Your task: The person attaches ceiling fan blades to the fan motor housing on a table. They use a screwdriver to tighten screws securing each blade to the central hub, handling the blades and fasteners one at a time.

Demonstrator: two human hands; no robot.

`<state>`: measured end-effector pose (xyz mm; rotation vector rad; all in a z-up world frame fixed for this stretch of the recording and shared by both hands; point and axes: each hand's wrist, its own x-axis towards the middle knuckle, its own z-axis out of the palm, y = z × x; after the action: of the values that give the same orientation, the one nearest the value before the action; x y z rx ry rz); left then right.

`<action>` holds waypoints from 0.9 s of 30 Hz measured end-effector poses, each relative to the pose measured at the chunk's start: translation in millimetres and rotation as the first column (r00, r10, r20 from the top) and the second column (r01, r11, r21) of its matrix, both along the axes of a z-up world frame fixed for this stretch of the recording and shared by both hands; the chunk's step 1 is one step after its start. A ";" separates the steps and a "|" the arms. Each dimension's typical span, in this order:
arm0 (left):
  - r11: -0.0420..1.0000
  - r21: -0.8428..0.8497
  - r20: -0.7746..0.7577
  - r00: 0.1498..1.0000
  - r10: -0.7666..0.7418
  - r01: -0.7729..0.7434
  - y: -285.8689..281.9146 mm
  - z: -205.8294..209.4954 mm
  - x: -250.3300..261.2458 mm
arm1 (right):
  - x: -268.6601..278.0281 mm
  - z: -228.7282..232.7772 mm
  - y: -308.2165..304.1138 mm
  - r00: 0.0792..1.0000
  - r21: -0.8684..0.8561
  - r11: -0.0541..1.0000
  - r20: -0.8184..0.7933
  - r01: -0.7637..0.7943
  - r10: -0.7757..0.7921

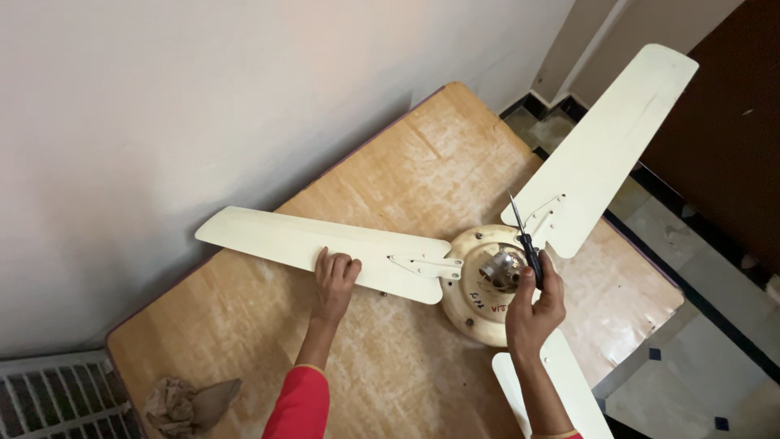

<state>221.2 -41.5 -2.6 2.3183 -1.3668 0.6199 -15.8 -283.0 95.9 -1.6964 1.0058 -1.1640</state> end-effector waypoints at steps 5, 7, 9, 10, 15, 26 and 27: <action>1.000 0.021 -0.039 0.999 -0.016 0.017 6.0 -21.9 -9.4 | -11.0 1.2 13.6 0.995 0.057 0.994 0.053 -0.093 0.090; 0.999 0.042 -0.077 0.997 -0.012 0.016 7.0 -27.0 -11.1 | -12.9 1.6 24.4 0.990 0.122 0.982 -0.010 -0.142 0.144; 0.999 0.029 -0.120 0.993 -0.014 0.017 4.7 -32.0 -13.9 | -13.5 1.1 33.9 0.972 0.022 0.983 -0.149 -0.182 0.183; 1.000 0.027 -0.147 0.989 -0.008 0.012 3.1 -33.6 -13.6 | -13.2 1.1 37.1 0.956 -0.026 0.979 -0.220 -0.204 0.193; 0.999 0.024 -0.253 0.967 -0.039 0.047 -0.9 -36.6 -12.1 | -8.1 -5.8 58.6 0.933 0.003 0.966 -0.261 -0.257 0.249; 0.999 -0.048 -0.450 0.893 -0.030 0.010 -12.2 -31.0 -10.9 | 9.0 -43.7 73.1 0.806 -0.041 0.873 -0.408 -0.486 0.429; 0.999 -0.050 -0.450 0.892 -0.039 0.019 -12.0 -29.5 -10.8 | 7.4 -44.3 74.8 0.796 -0.010 0.875 -0.422 -0.483 0.435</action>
<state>210.3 -53.5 -32.1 2.2135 -1.1479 0.0822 -8.4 -208.2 51.6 -2.1845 0.6977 -0.5640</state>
